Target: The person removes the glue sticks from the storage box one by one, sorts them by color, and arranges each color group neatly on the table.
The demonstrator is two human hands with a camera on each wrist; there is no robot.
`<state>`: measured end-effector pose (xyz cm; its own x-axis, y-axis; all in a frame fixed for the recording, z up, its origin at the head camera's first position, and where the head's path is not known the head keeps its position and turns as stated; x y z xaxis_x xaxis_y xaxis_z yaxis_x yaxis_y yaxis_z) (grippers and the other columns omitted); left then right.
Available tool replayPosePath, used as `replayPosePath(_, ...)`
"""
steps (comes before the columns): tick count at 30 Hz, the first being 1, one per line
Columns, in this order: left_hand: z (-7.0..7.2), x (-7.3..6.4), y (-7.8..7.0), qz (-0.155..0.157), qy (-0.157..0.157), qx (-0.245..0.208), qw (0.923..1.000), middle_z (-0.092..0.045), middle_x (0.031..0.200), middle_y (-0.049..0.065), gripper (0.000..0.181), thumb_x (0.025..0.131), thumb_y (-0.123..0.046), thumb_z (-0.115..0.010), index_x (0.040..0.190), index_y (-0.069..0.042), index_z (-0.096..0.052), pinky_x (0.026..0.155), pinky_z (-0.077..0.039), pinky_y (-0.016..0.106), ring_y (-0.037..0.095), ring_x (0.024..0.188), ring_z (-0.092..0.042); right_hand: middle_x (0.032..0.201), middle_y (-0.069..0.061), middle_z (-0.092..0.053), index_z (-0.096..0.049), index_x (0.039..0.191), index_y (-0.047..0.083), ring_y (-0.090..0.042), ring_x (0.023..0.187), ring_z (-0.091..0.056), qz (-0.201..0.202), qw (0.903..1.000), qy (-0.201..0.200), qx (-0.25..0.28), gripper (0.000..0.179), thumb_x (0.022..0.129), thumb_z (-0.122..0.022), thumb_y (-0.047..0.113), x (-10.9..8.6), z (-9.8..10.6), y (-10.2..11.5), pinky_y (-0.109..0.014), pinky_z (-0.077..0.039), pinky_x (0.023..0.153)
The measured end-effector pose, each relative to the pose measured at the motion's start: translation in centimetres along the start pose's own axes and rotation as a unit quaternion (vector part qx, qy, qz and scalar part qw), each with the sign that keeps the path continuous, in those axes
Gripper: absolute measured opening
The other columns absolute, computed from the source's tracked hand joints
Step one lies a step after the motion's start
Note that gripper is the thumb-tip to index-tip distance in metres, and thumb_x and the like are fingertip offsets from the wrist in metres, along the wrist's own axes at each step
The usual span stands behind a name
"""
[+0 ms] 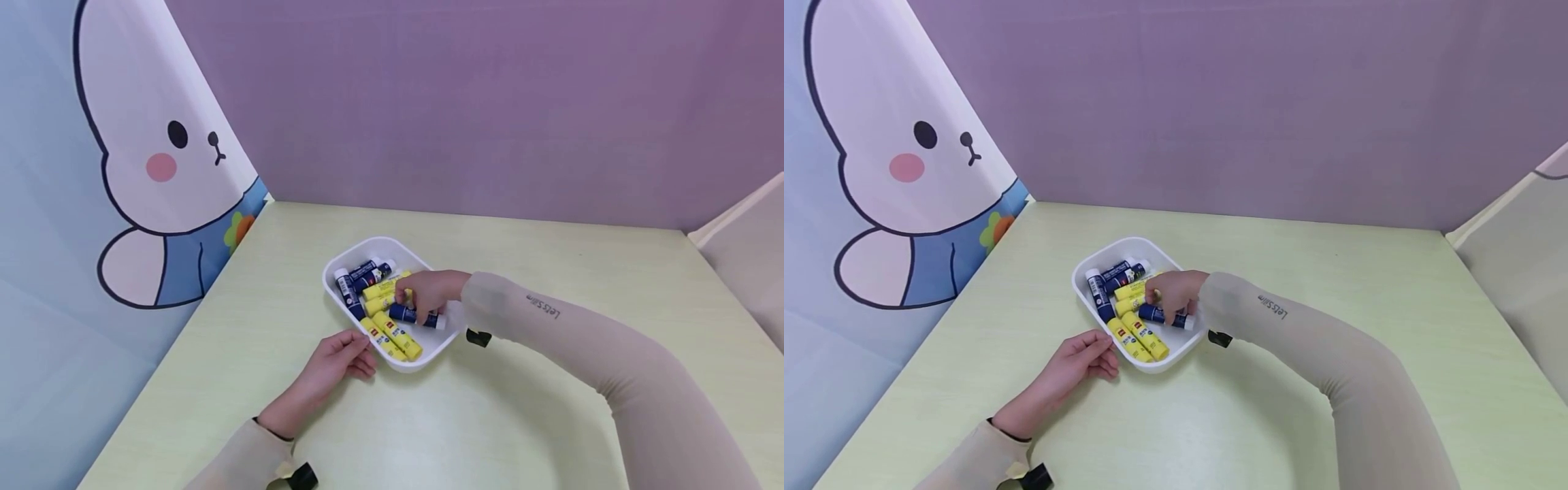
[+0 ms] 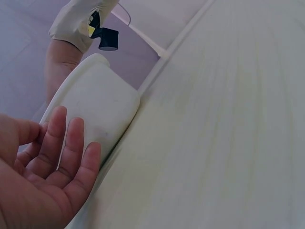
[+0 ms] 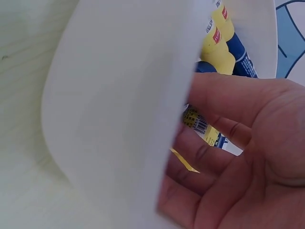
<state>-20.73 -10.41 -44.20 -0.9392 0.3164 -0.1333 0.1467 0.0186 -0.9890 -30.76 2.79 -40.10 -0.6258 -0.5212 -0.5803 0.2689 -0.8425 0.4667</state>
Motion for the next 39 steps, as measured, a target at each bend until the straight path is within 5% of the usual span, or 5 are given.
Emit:
replayPosePath(19, 0.1, 0.2, 0.2, 0.002, -0.01, 0.003, 0.9999, -0.068, 0.082, 0.006, 0.028, 0.105, -0.009, -0.045, 0.11, 0.017, -0.053, 0.071, -0.061, 0.029, 0.015, 0.074, -0.067, 0.123, -0.015, -0.057, -0.052, 0.132, 0.014, -0.025, 0.102, -0.061, 0.056, 0.9958, -0.01, 0.071, 0.05, 0.088, -0.074, 0.008, -2.2, 2.7, -0.4, -0.032, -0.061, 0.074)
replayPosePath(39, 0.0, 0.3, 0.2, -0.003, -0.02, -0.02, 0.9996, -0.071, 0.089, 0.008, 0.027, 0.104, -0.007, -0.045, 0.112, 0.016, -0.057, 0.081, -0.061, 0.032, 0.016, 0.08, -0.07, 0.116, -0.015, -0.06, -0.051, 0.133, 0.009, -0.024, 0.092, -0.064, 0.125, 0.9764, -0.072, 0.161, 0.051, 0.088, -0.073, 0.007, -6.0, 4.7, -1.5, -0.034, -0.06, 0.073)
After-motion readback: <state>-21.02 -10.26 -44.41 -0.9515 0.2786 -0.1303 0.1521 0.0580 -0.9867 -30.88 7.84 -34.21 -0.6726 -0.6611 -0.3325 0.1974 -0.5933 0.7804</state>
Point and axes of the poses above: each hand's wrist, its own x-axis towards the middle knuckle, its own z-axis out of the back of the hand, y = z × x, the point moved 9 cm from there along x, towards the middle knuckle
